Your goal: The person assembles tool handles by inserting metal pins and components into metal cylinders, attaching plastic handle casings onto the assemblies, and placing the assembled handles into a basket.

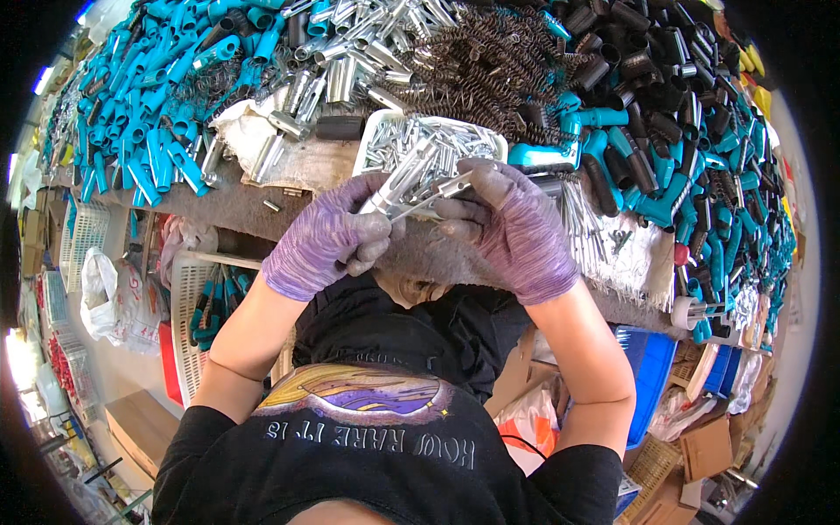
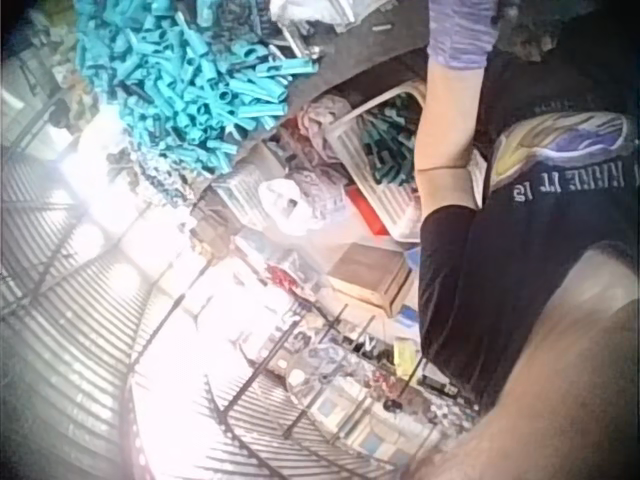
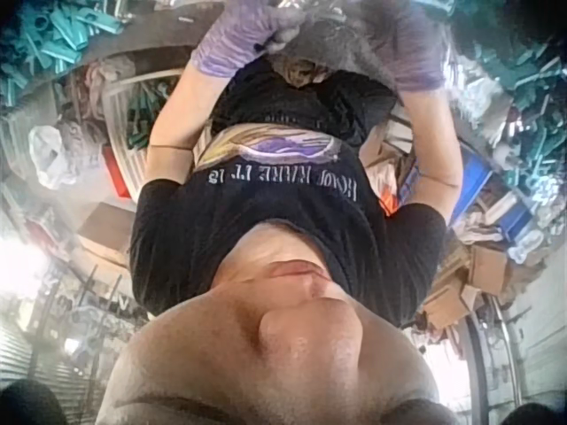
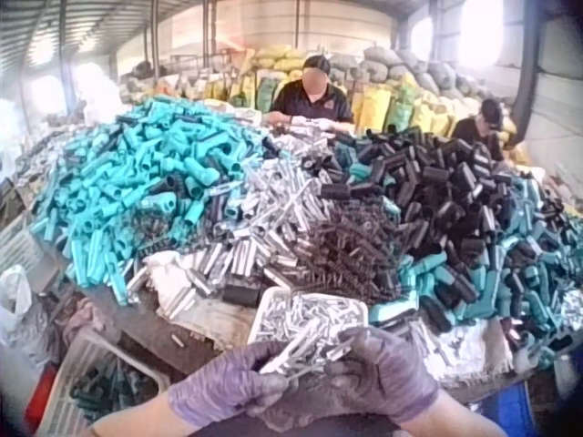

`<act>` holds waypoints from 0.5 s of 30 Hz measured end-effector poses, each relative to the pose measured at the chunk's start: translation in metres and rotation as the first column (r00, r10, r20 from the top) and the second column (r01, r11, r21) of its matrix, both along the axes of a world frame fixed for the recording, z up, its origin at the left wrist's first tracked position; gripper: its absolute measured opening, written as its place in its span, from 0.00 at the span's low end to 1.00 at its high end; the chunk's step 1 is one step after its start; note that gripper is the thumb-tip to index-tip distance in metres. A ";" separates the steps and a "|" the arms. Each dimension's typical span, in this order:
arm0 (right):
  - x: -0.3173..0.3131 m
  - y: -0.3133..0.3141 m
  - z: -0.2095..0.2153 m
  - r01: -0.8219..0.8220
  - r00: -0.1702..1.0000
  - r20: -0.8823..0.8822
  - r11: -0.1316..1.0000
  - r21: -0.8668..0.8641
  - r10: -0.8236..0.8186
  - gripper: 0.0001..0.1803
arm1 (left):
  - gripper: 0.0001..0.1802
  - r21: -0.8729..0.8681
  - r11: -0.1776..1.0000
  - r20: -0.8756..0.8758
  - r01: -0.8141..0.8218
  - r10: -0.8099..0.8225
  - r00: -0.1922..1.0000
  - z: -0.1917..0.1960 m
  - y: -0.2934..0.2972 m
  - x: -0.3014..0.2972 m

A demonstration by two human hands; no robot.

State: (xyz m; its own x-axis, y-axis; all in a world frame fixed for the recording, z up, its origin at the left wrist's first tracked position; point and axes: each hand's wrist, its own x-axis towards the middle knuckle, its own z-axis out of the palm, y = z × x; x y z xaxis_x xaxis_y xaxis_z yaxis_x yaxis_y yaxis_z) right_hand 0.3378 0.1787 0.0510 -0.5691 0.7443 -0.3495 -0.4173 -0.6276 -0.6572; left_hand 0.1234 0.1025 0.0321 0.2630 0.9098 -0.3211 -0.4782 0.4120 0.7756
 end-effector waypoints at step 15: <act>0.047 0.040 0.021 0.336 0.893 0.089 0.787 0.518 -0.440 0.14 | 0.23 0.014 0.999 -0.179 0.051 -0.048 0.983 -0.008 -0.016 -0.002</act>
